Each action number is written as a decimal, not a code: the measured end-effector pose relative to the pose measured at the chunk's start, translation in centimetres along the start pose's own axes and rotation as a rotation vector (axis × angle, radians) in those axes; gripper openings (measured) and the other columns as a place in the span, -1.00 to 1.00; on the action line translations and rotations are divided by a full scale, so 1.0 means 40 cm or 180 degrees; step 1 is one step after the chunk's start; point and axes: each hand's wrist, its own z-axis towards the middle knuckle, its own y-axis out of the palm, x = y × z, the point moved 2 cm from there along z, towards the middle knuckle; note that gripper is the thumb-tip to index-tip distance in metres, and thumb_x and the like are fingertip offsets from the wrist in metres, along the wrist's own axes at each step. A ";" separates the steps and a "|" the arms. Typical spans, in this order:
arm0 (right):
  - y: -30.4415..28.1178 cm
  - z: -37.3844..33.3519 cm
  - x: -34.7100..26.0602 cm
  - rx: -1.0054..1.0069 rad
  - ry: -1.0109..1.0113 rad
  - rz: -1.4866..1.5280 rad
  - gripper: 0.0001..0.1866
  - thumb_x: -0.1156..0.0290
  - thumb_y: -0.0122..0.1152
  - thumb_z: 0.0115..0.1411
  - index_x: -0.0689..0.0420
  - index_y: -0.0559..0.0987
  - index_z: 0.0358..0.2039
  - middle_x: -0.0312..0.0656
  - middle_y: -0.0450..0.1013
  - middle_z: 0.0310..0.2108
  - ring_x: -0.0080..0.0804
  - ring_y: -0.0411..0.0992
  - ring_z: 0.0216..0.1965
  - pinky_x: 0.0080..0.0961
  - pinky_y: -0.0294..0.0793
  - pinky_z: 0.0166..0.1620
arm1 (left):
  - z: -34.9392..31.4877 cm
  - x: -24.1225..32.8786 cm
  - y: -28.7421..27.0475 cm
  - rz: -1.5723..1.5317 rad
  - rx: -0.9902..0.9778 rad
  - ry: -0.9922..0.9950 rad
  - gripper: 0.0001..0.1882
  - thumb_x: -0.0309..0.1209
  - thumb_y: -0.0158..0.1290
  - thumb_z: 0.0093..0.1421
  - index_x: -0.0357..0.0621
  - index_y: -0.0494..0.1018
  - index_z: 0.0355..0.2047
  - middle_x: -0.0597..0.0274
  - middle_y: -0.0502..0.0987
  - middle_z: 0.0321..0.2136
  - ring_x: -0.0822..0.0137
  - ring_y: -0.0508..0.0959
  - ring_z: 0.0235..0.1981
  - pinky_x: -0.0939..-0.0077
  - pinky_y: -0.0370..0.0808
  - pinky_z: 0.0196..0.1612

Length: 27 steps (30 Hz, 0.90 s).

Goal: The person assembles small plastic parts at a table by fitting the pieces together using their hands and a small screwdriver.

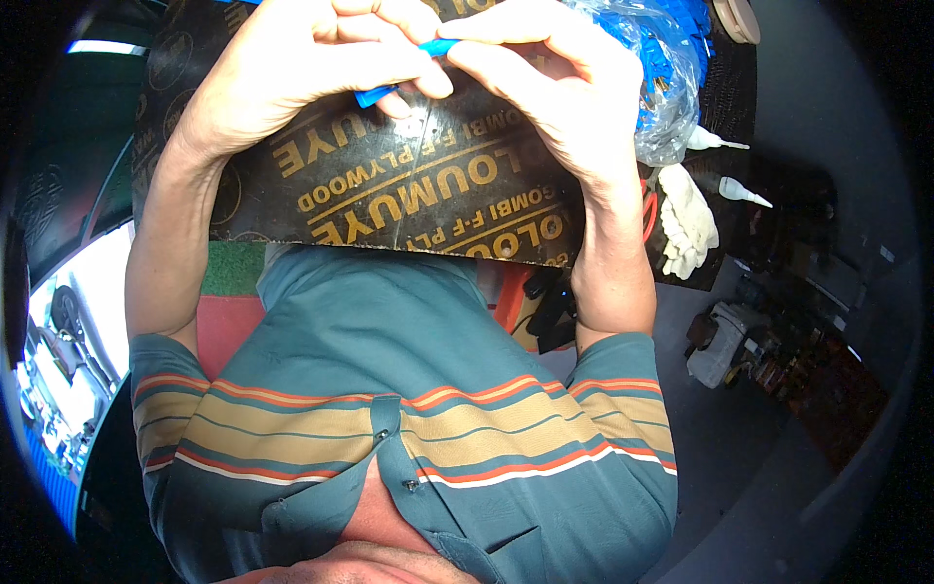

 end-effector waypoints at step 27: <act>0.020 -0.005 0.001 0.0178 -0.0026 0.0304 -0.82 0.68 0.43 0.18 0.31 0.70 -0.17 -0.18 0.63 -0.29 -0.50 0.58 -0.33 -0.60 0.55 -0.23 | 0.008 -0.025 0.001 -0.0597 0.0296 -0.0335 -0.78 -0.50 0.23 0.33 -0.33 0.60 -0.05 0.17 0.68 -0.27 0.47 0.65 -0.33 0.58 0.62 -0.23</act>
